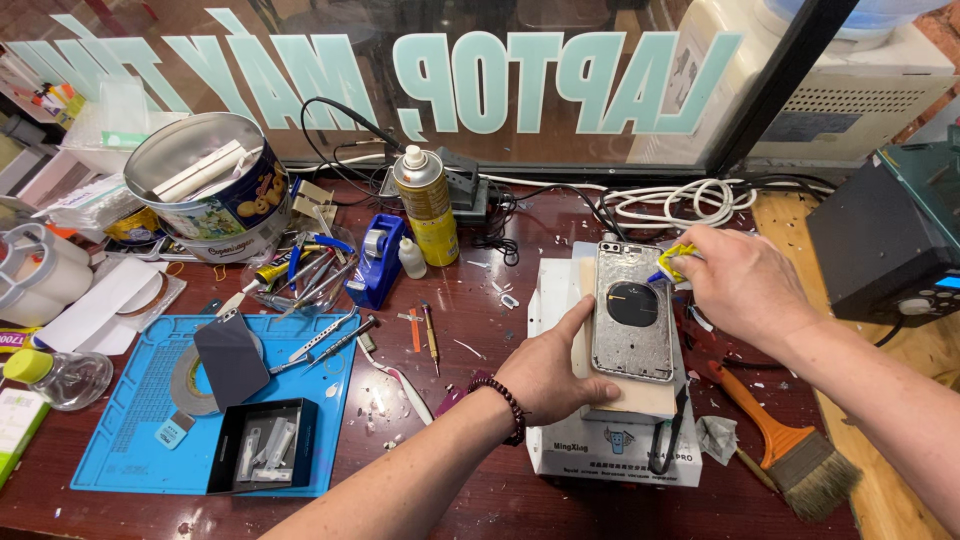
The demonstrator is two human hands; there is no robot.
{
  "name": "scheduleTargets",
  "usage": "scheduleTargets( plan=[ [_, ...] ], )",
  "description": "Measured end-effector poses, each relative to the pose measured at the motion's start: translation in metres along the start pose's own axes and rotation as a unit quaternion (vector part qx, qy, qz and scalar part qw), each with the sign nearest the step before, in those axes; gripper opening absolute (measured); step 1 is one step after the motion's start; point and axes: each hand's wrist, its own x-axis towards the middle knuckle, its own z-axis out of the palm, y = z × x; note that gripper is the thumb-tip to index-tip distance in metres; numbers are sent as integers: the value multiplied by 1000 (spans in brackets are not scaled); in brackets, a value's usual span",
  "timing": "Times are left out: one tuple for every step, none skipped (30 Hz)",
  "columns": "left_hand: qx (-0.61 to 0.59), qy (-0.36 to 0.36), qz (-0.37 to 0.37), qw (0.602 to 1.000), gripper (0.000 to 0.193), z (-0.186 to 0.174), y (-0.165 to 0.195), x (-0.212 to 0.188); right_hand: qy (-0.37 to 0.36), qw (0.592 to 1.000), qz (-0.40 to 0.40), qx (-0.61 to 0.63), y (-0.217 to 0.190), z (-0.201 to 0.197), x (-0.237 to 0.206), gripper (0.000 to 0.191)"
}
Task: The person applies adhesive to the back of a white smartphone, presses it into place, and then uses a cloth to wipe the back surface. The person also handles a rubber band and a spray can during the process.
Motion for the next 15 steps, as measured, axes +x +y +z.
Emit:
scheduleTargets(
  plan=[
    [-3,0,-1,1000,118,0,1,0,1,1000,3,1,1,0,-1,19],
    [-6,0,-2,1000,118,0,1,0,2,1000,5,3,3,0,-1,19],
    [-5,-3,-6,1000,118,0,1,0,-5,1000,10,3,3,0,-2,19],
    [-3,-5,-9,1000,118,-1,2,1,-13,1000,16,3,4,0,-2,19],
    [-2,-8,-13,1000,118,-1,2,1,-20,1000,21,3,4,0,-3,19],
    [0,-6,-11,1000,118,-1,2,0,-14,1000,17,9,5,0,-4,19],
    [1,-5,-8,1000,118,-1,2,0,-9,1000,14,15,5,-1,-5,19],
    [2,-3,-6,1000,117,-1,2,0,-4,1000,9,21,5,-1,-6,19],
    [3,-3,-8,1000,117,-1,3,-1,-1,1000,5,22,5,-1,-7,19],
    [4,-4,-9,1000,117,-1,3,-1,4,1000,2,22,5,-2,-8,19],
    [5,-5,-9,1000,117,-1,3,-1,8,1000,-1,23,5,-3,-10,19],
    [9,-7,-12,1000,118,-1,4,-1,6,1000,2,19,5,-3,-11,19],
    [13,-10,-14,1000,118,-1,5,-2,4,1000,6,16,5,-4,-12,20],
    [17,-12,-17,1000,118,-1,5,-2,3,1000,9,13,5,-4,-14,20],
    [13,-16,-21,1000,118,-2,6,-2,-6,1000,12,6,5,-5,-15,20]
  ],
)
